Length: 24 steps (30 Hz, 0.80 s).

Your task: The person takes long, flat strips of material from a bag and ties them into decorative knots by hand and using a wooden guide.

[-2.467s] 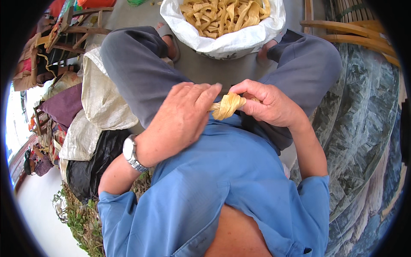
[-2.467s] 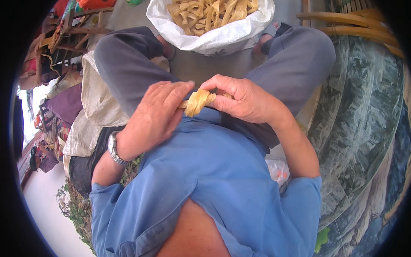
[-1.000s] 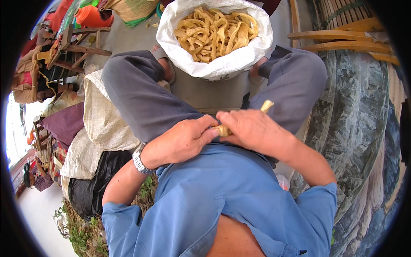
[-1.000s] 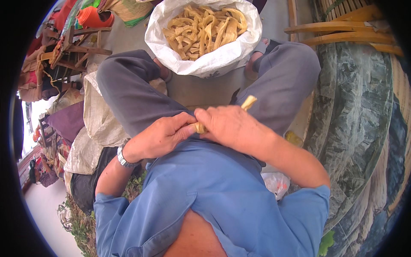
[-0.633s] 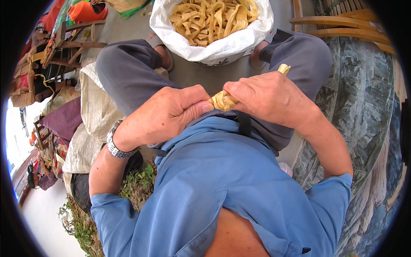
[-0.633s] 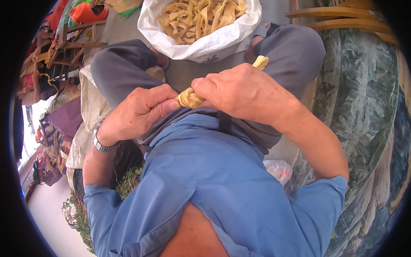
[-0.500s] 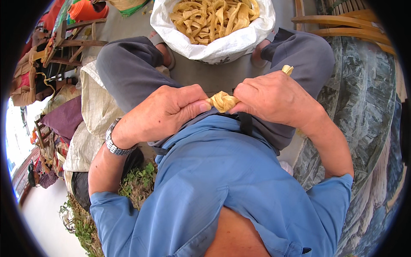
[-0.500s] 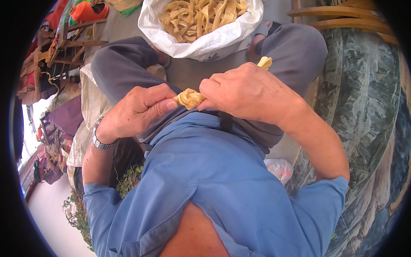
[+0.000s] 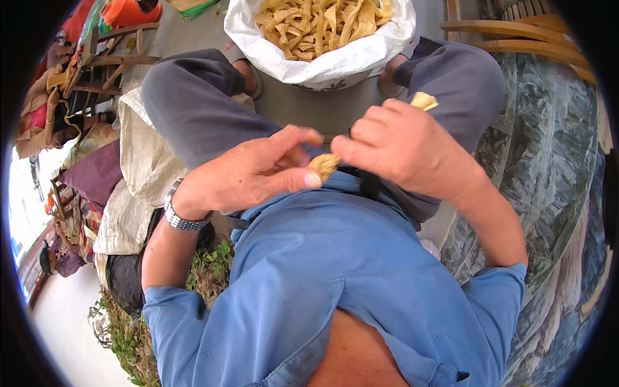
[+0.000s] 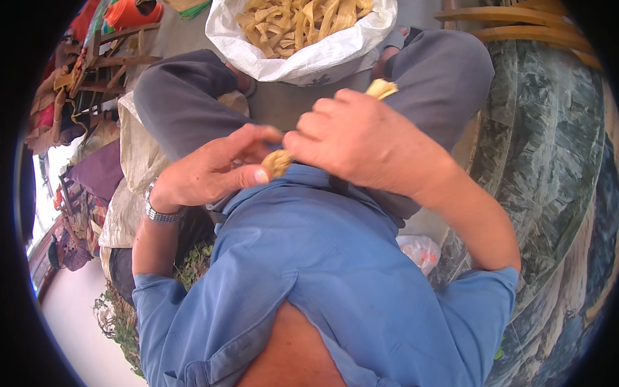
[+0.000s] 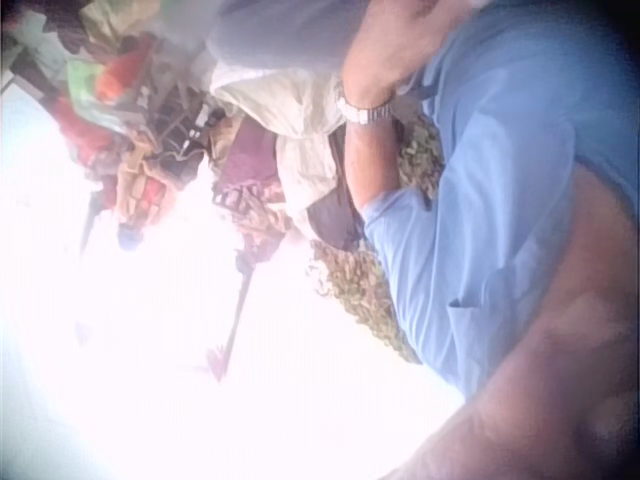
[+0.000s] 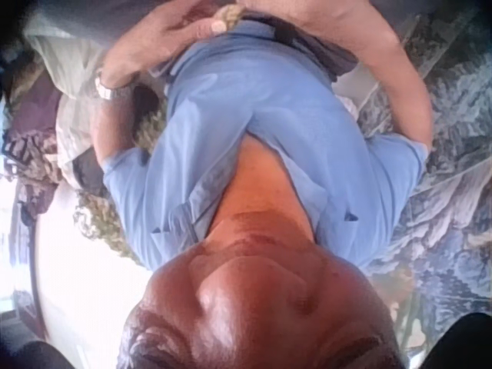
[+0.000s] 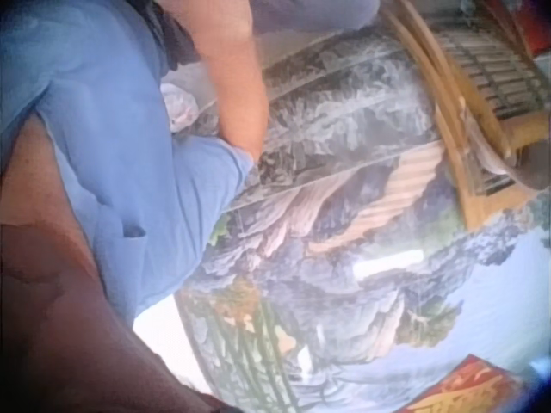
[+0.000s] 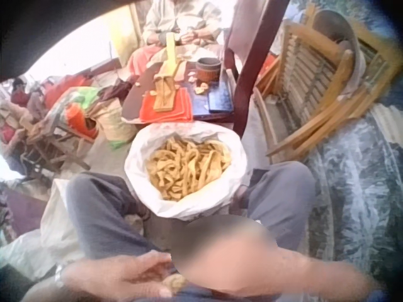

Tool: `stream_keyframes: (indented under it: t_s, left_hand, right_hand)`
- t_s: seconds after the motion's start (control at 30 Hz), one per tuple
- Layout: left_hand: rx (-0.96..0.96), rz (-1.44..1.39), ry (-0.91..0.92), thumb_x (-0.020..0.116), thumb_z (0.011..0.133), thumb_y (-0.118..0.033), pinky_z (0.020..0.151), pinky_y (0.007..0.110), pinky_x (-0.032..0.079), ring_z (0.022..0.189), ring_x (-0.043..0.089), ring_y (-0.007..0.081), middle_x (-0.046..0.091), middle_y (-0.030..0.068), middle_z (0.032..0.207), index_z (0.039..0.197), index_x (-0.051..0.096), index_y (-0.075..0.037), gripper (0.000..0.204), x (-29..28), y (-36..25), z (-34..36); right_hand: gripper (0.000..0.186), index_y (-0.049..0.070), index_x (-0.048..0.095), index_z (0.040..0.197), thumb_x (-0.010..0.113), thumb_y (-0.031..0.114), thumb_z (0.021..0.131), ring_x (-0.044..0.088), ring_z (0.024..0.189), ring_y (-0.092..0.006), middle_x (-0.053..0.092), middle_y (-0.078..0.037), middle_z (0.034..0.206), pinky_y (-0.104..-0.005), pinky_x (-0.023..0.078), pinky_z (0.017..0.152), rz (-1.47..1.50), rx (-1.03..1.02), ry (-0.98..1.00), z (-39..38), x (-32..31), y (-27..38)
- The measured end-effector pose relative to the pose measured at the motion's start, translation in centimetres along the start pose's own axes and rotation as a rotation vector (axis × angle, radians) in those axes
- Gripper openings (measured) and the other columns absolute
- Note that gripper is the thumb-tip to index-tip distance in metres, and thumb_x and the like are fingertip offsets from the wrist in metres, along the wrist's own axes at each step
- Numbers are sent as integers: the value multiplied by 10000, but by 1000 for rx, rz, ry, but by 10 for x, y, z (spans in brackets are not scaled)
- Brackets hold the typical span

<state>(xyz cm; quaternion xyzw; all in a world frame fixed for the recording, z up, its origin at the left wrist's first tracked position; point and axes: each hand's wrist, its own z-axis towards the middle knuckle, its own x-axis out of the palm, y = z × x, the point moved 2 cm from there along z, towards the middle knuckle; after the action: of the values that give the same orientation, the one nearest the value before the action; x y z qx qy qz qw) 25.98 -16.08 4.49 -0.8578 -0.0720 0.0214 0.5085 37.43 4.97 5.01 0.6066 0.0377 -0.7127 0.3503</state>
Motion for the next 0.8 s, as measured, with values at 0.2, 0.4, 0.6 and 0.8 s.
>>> stream_keyframes:
  t_s: [0.2,0.4,0.6,0.8]
  left_hand:
    - [-28,241,87,632,984,-194,746,394,506,813,641,259,662,133,875,1082,548,-22,215,16,-4,9]
    - [-10,296,143,610,980,-249,690,476,478,764,602,423,629,213,793,996,576,-25,228,21,-5,-3]
    - [-79,461,145,700,916,-452,520,461,446,529,551,379,570,164,570,687,651,-42,473,12,-23,-12]
    - [-39,453,120,736,889,-434,494,417,428,496,516,345,549,158,551,723,699,-50,420,-8,-22,-24]
  right_hand:
    - [132,119,528,842,629,204,836,565,645,-157,492,-14,715,-300,455,571,-85,-4,1,6,23,24]
    - [172,110,488,805,622,200,863,560,548,-161,463,-22,644,-308,451,490,-61,45,23,-1,23,32]
    - [173,83,510,798,652,174,838,570,509,-189,475,-35,593,-336,479,459,175,25,91,4,4,35]
    - [232,65,571,817,716,233,882,519,471,-152,438,-2,571,-311,423,425,141,11,85,7,-1,31]
